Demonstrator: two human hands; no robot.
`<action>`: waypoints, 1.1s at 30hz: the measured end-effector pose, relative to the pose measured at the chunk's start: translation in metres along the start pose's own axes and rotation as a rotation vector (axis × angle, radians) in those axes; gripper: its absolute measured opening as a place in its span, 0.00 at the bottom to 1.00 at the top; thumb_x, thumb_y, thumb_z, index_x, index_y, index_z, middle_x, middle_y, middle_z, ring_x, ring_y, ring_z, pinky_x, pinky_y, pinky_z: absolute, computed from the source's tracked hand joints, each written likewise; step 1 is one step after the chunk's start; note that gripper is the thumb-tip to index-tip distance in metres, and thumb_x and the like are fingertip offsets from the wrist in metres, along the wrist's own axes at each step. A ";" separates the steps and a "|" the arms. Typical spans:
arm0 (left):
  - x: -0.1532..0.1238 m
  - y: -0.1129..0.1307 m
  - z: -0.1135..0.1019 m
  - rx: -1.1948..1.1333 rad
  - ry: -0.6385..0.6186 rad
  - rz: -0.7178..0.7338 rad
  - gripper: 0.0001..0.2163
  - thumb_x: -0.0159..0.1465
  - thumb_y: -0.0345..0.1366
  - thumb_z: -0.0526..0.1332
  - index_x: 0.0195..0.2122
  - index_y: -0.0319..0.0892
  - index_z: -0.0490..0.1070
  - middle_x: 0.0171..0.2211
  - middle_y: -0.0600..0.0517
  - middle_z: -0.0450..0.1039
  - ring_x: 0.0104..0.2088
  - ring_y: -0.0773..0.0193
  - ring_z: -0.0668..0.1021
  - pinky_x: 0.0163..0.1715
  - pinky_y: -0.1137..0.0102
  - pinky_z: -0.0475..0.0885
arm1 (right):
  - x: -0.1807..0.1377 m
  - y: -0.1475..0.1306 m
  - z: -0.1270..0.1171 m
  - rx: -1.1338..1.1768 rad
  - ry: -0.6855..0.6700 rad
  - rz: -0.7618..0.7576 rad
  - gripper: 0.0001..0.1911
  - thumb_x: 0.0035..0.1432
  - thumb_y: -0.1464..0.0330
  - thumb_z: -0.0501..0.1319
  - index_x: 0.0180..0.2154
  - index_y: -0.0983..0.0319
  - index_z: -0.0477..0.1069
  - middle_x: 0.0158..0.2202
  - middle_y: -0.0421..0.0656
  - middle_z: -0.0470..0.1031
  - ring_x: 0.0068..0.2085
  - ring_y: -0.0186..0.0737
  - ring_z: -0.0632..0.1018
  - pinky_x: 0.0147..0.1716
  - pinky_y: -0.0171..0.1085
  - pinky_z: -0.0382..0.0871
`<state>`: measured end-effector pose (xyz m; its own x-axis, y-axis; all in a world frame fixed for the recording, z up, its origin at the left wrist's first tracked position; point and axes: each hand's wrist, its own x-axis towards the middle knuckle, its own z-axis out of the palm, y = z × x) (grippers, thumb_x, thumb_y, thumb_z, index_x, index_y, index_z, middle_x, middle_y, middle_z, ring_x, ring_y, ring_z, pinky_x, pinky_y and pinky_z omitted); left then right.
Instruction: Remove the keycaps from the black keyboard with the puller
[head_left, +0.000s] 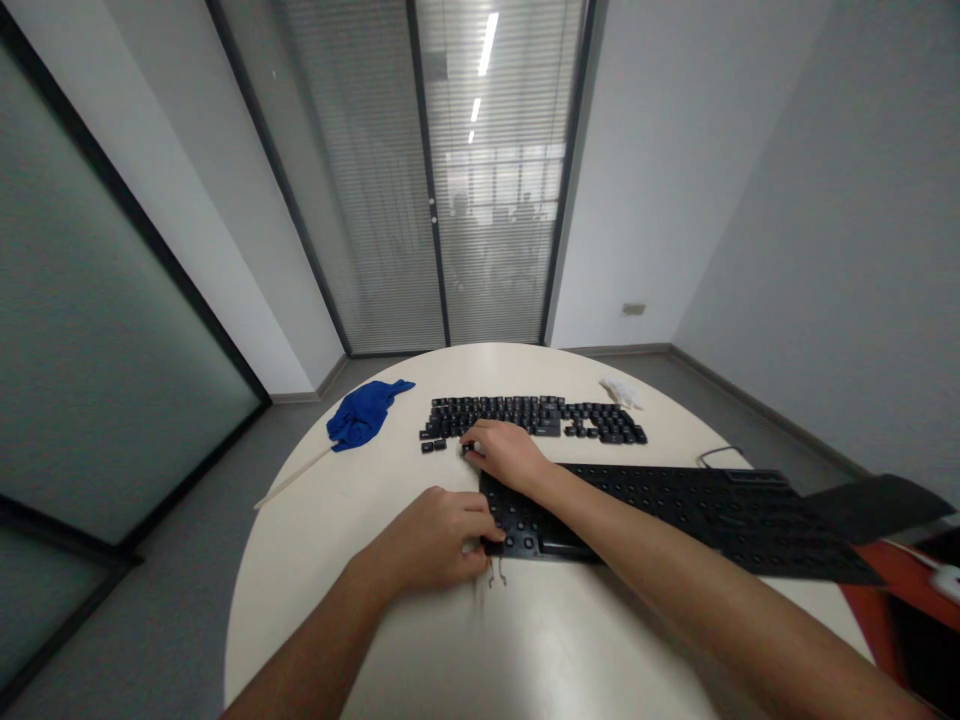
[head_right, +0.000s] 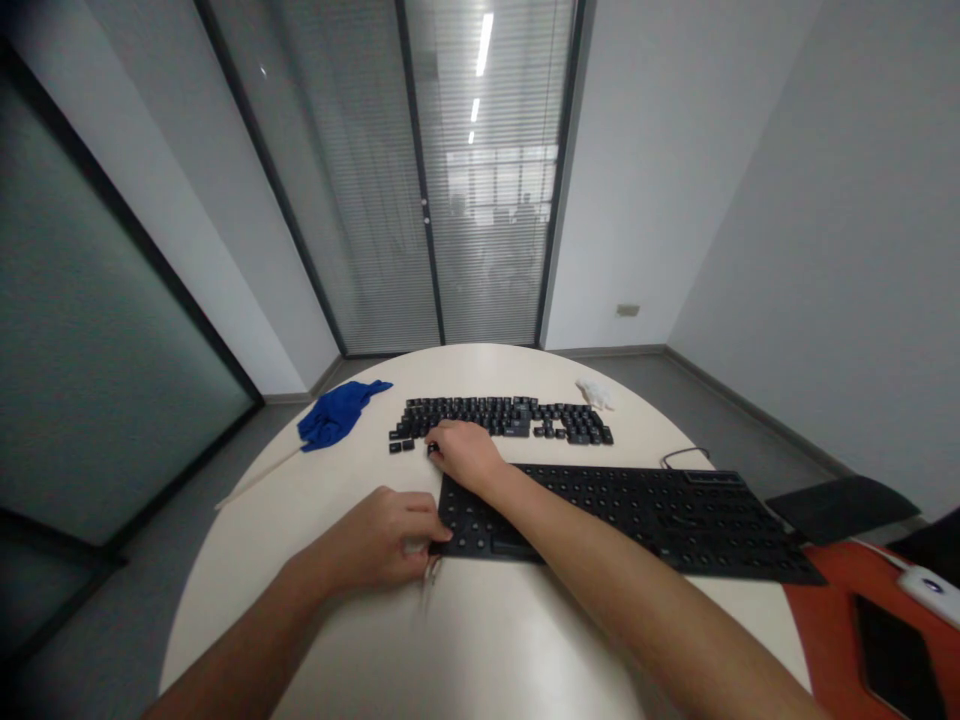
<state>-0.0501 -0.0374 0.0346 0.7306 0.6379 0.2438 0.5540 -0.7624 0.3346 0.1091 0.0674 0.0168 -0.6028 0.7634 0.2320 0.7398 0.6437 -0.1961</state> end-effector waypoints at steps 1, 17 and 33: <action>0.000 0.000 0.001 0.003 -0.013 -0.005 0.11 0.56 0.27 0.62 0.38 0.45 0.79 0.34 0.53 0.78 0.31 0.64 0.78 0.29 0.72 0.67 | 0.006 -0.002 0.003 -0.013 -0.006 0.012 0.12 0.61 0.69 0.61 0.46 0.58 0.76 0.46 0.44 0.79 0.48 0.43 0.78 0.46 0.35 0.69; -0.001 -0.003 0.006 -0.014 -0.020 -0.026 0.11 0.54 0.31 0.65 0.39 0.46 0.79 0.36 0.55 0.79 0.33 0.64 0.80 0.31 0.72 0.69 | 0.034 -0.011 0.023 -0.074 0.031 0.029 0.14 0.59 0.72 0.60 0.48 0.59 0.72 0.45 0.45 0.79 0.47 0.45 0.77 0.45 0.39 0.68; -0.002 -0.008 0.009 -0.039 0.028 -0.006 0.10 0.55 0.31 0.64 0.38 0.45 0.80 0.34 0.53 0.79 0.32 0.64 0.80 0.31 0.72 0.70 | 0.034 -0.018 0.021 -0.110 0.063 -0.001 0.13 0.59 0.66 0.63 0.46 0.61 0.73 0.46 0.47 0.78 0.48 0.48 0.75 0.46 0.42 0.64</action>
<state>-0.0521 -0.0333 0.0233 0.7156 0.6456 0.2666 0.5418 -0.7539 0.3716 0.0691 0.0834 0.0084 -0.5862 0.7558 0.2918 0.7696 0.6320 -0.0909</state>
